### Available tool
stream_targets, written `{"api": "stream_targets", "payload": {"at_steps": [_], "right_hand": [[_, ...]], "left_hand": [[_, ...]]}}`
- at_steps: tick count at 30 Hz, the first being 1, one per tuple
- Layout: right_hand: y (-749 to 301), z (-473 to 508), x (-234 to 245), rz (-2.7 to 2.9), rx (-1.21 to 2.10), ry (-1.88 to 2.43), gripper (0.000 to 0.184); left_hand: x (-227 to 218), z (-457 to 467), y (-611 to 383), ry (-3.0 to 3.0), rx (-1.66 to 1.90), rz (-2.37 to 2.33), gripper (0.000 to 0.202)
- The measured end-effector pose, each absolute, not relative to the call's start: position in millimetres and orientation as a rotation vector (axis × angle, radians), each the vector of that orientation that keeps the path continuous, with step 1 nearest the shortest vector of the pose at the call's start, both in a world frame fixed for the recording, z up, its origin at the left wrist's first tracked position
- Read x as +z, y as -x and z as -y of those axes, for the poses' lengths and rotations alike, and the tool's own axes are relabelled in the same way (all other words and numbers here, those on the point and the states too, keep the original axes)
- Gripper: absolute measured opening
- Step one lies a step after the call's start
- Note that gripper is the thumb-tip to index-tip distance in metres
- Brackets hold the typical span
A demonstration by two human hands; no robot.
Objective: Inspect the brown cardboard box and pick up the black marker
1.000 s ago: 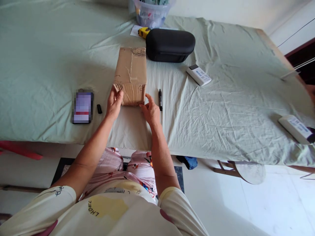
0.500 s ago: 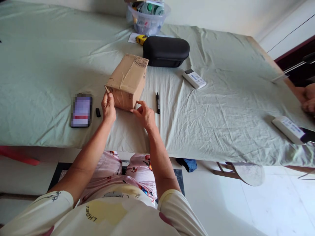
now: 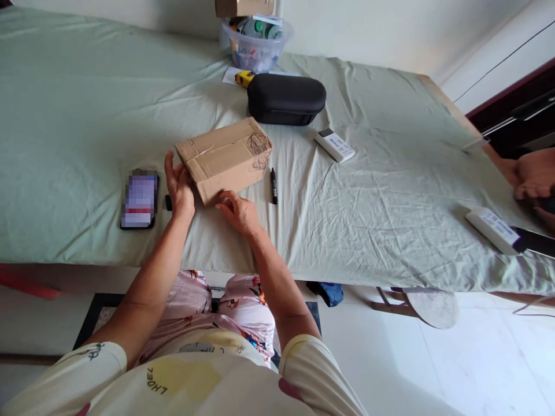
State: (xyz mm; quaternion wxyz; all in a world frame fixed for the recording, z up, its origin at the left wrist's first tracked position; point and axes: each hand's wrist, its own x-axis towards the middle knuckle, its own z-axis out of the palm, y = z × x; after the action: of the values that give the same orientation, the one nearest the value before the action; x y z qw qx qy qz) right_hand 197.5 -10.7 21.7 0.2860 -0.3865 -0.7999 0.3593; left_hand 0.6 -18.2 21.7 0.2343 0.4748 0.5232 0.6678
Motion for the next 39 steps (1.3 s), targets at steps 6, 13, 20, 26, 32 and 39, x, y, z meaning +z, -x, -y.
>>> {"api": "stream_targets", "payload": {"at_steps": [6,13,20,26,32,39], "right_hand": [[-194.7,14.6,23.3,2.222,0.941,1.008,0.053],[-201.0,6.5,24.3,1.760,0.729,1.072,0.041],[-195.3,14.4,22.6,1.758,0.393,0.950,0.047],[-171.2,28.4,20.5,2.226,0.480,0.902,0.054],[-176.0,24.8,24.7,2.248,0.402,0.995,0.053],[-193.1,7.7,18.4,1.969,0.378,1.126,0.058]], "left_hand": [[17.6,25.3,-12.0,-1.398,2.002,-1.537,0.092],[19.6,23.0,-15.0,-1.643,1.927,-1.594,0.072],[23.9,26.3,-23.0,-1.704,2.012,-1.657,0.057],[24.3,33.0,-30.8,-1.790,1.991,-1.680,0.050],[24.5,32.5,-29.9,-1.752,1.968,-1.643,0.048],[25.1,28.4,-22.8,-1.679,2.102,-1.654,0.045]]}}
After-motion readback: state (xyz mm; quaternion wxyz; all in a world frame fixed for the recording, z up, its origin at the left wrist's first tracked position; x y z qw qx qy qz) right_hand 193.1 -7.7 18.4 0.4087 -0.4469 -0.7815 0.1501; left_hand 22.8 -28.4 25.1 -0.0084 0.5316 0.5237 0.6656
